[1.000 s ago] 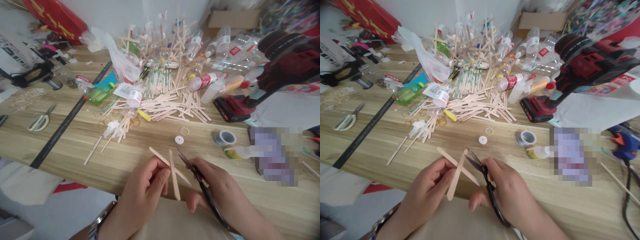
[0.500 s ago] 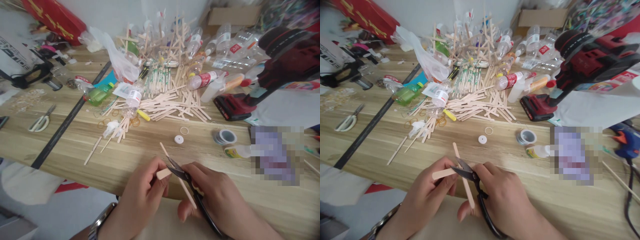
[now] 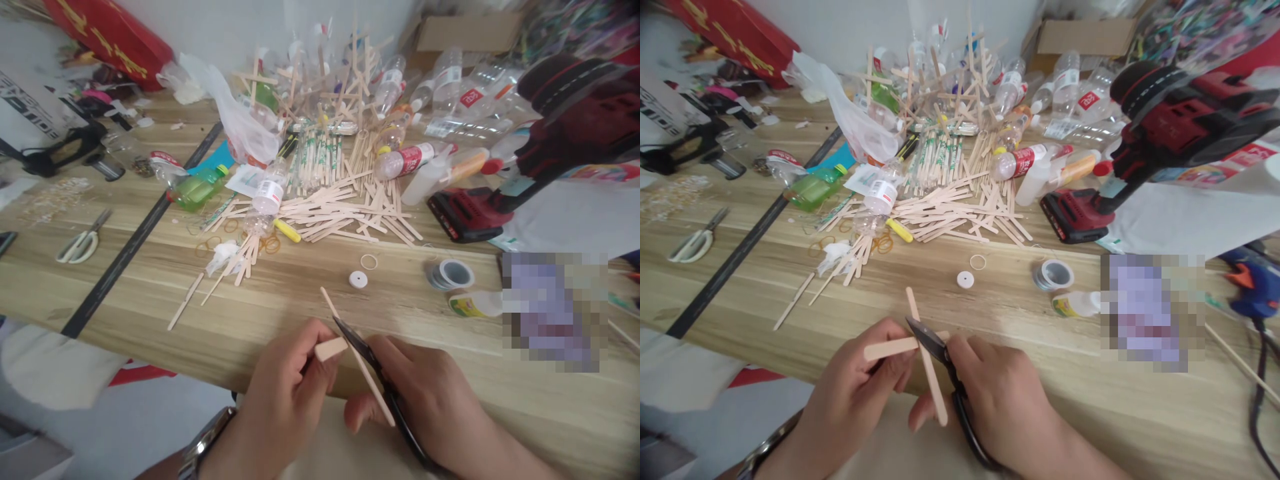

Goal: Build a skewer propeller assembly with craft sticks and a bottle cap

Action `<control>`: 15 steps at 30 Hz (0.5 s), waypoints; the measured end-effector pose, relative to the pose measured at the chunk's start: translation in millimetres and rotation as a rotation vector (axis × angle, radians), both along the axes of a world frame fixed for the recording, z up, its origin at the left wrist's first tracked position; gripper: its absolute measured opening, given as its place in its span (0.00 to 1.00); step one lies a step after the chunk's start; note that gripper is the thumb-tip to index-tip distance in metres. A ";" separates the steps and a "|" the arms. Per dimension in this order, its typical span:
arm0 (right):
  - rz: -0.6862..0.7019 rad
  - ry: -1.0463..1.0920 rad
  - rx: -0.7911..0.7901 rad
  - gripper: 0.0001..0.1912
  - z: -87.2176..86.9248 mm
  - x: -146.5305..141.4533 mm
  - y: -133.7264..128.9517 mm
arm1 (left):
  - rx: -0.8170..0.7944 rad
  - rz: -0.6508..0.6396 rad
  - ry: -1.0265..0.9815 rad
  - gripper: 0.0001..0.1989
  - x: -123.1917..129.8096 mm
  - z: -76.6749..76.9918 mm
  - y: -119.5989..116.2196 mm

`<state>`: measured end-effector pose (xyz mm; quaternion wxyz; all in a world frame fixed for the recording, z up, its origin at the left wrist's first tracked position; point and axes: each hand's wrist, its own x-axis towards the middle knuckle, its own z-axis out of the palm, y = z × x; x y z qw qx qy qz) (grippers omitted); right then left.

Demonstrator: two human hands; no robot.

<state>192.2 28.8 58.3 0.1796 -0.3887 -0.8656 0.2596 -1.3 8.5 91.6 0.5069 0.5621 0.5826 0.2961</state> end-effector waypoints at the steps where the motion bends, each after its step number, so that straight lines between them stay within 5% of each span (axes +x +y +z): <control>1: -0.007 0.025 -0.005 0.09 -1.5 -0.3 -0.5 | -0.010 0.003 -0.005 0.09 0.2 0.1 0.6; 7: -0.147 -0.017 0.108 0.20 -0.4 11.7 7.5 | -0.083 -0.006 -0.066 0.17 1.1 1.4 5.6; 10: -0.355 -0.198 0.246 0.23 -8.6 28.8 18.5 | -0.102 -0.014 -0.071 0.19 0.5 1.1 6.1; 15: -0.493 -0.564 0.121 0.12 -37.8 50.3 32.3 | -0.102 -0.033 -0.087 0.19 -0.1 0.6 5.0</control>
